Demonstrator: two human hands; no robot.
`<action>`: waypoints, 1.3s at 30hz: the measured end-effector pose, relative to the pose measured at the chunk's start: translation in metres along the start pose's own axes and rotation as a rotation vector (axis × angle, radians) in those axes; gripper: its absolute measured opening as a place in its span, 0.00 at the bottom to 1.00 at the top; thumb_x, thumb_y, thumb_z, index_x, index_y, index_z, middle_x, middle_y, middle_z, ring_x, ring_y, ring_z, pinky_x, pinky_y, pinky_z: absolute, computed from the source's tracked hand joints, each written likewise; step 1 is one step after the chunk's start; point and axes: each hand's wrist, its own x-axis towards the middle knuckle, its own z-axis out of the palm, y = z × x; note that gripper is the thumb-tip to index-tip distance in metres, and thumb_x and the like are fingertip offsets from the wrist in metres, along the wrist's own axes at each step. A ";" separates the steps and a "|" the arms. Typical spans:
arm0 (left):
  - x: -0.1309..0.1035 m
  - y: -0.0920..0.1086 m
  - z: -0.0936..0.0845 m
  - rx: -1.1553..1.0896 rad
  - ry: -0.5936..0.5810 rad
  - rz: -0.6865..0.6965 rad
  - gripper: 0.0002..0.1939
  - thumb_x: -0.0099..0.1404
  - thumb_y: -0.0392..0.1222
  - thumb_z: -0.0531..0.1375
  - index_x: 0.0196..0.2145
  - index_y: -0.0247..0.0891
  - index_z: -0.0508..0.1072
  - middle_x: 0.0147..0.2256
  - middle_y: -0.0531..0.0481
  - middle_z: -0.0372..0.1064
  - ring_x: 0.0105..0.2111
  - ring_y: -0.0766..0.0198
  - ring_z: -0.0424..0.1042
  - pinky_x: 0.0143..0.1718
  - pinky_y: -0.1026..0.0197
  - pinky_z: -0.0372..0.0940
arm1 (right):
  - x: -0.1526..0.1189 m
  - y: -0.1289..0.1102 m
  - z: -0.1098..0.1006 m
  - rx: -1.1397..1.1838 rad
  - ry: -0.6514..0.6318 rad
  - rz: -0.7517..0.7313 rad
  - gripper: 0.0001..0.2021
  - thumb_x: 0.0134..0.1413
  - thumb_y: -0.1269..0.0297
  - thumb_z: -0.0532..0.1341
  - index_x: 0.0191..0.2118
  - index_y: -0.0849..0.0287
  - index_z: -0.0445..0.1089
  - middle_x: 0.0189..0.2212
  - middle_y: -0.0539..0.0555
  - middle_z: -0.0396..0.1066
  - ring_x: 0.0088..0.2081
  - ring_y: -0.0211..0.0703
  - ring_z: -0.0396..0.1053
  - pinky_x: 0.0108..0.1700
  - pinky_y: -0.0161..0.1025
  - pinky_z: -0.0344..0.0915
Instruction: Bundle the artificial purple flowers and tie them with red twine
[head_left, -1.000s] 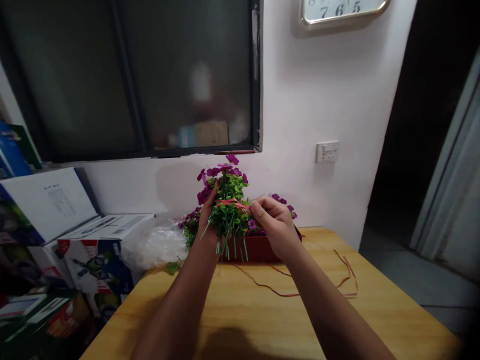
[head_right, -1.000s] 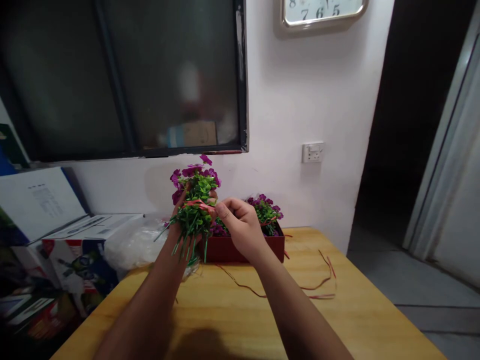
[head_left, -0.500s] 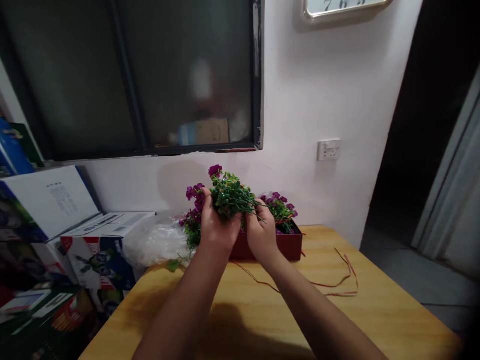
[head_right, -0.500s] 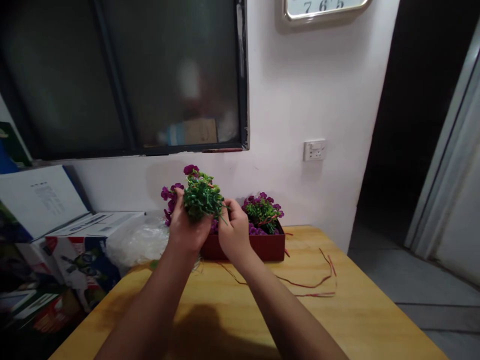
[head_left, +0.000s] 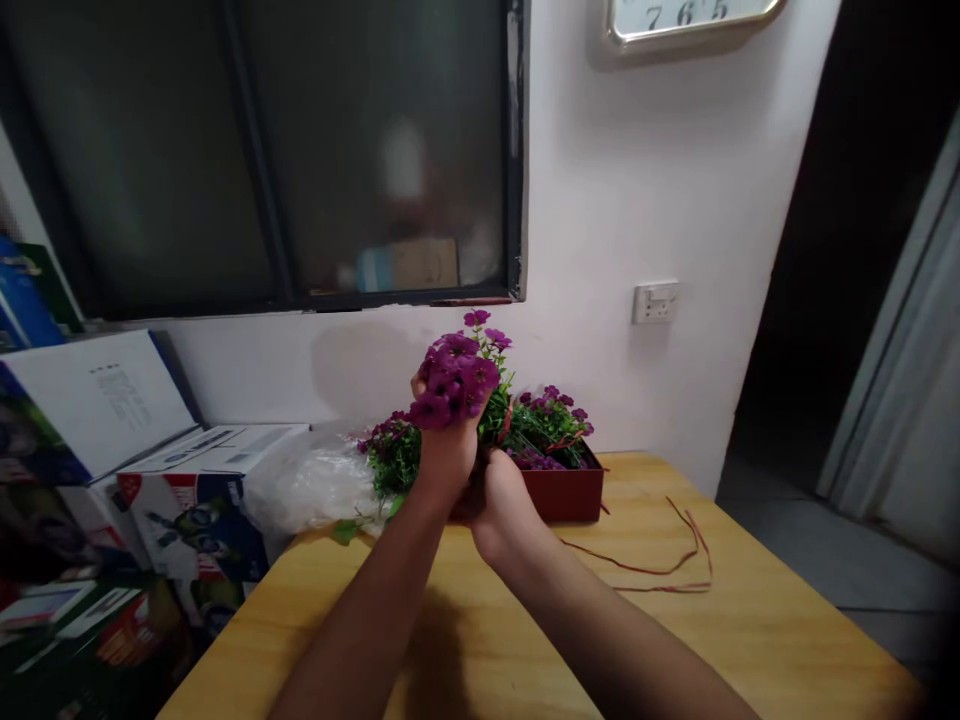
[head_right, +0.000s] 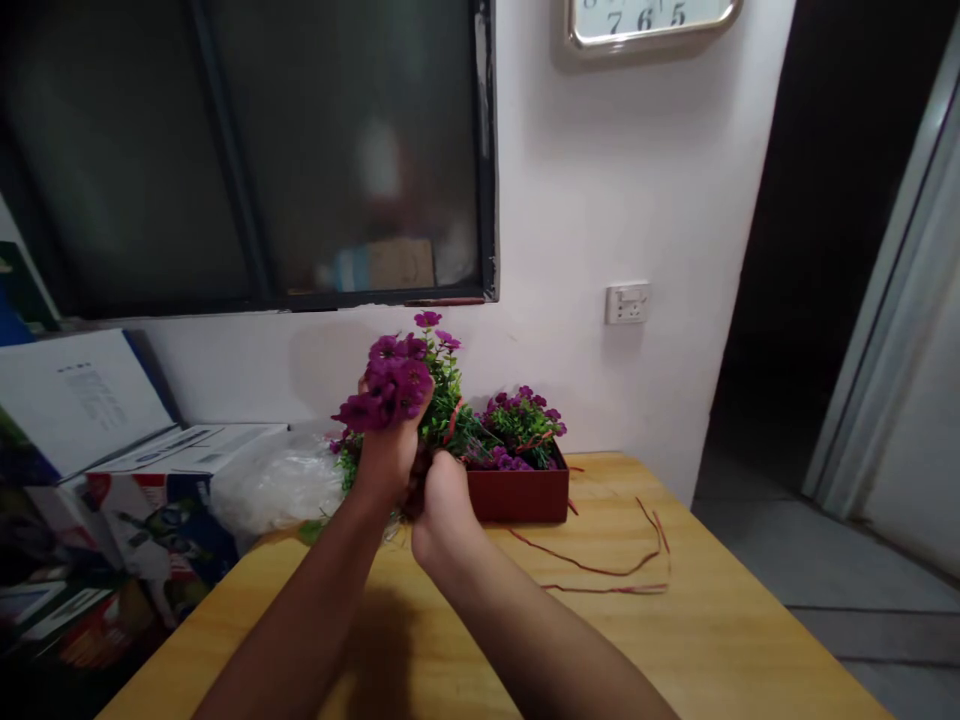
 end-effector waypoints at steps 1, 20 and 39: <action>0.000 0.001 -0.002 0.085 0.045 0.055 0.24 0.54 0.45 0.71 0.47 0.44 0.67 0.39 0.50 0.74 0.47 0.59 0.70 0.51 0.60 0.63 | -0.001 -0.004 0.000 0.004 -0.034 0.068 0.08 0.51 0.67 0.51 0.23 0.55 0.53 0.16 0.45 0.54 0.16 0.34 0.51 0.21 0.33 0.50; 0.016 0.010 -0.032 0.241 -0.181 0.292 0.26 0.53 0.35 0.68 0.46 0.45 0.61 0.40 0.51 0.72 0.38 0.59 0.71 0.46 0.58 0.61 | -0.022 -0.023 -0.004 -0.243 -0.345 0.349 0.08 0.53 0.68 0.50 0.25 0.55 0.50 0.15 0.40 0.46 0.16 0.31 0.45 0.21 0.31 0.46; 0.022 0.005 -0.047 0.563 -0.156 0.278 0.26 0.56 0.43 0.67 0.52 0.45 0.65 0.42 0.46 0.75 0.38 0.52 0.72 0.40 0.57 0.62 | -0.006 -0.020 -0.014 -0.959 -0.333 -0.201 0.10 0.49 0.65 0.58 0.20 0.57 0.64 0.10 0.45 0.57 0.14 0.33 0.52 0.18 0.33 0.47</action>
